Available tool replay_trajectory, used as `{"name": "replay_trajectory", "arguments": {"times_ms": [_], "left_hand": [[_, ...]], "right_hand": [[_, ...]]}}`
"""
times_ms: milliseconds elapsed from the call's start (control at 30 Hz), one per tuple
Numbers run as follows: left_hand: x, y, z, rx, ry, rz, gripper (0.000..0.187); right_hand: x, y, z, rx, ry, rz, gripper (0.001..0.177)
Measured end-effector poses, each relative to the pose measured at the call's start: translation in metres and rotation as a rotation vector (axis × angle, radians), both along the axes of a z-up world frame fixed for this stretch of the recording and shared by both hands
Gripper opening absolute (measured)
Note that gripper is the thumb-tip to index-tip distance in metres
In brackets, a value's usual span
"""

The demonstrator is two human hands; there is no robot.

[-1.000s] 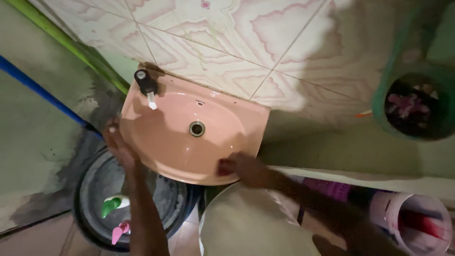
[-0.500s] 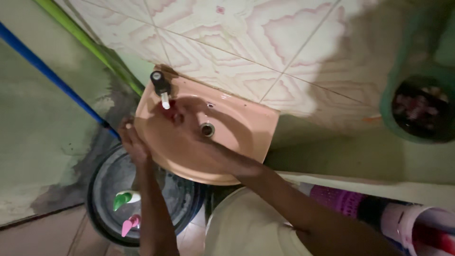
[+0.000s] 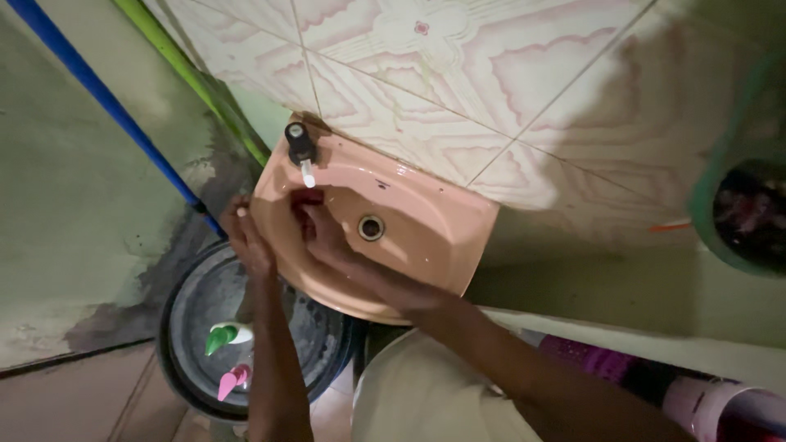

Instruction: The person cleans a pink sink by wiping its internal and external surfaces with a red cloth.

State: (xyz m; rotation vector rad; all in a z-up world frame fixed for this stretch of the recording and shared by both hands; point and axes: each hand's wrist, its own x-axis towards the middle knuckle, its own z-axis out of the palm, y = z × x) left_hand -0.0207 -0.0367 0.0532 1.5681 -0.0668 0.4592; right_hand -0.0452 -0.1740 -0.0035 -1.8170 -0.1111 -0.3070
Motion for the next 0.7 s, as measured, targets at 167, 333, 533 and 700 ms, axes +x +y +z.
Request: {"name": "replay_trajectory", "arguments": {"times_ms": [167,333,533,700], "left_hand": [[0.004,0.001,-0.006,-0.059,0.082,-0.018,0.049],[0.002,0.011,-0.025,-0.004,0.154,0.092,0.069],[0.015,0.026,-0.073,-0.236,0.086,-0.018,0.072],[0.028,0.033,-0.082,-0.628,0.076,-0.11,0.07]], "right_hand": [[-0.007,0.021,0.039,0.142,-0.188,0.137,0.038],[0.034,0.056,0.064,-0.649,-0.204,-0.43,0.071],[0.047,0.048,0.067,-0.625,-0.121,-0.31,0.057],[-0.024,-0.001,0.107,-0.324,-0.476,0.32,0.025]]}}
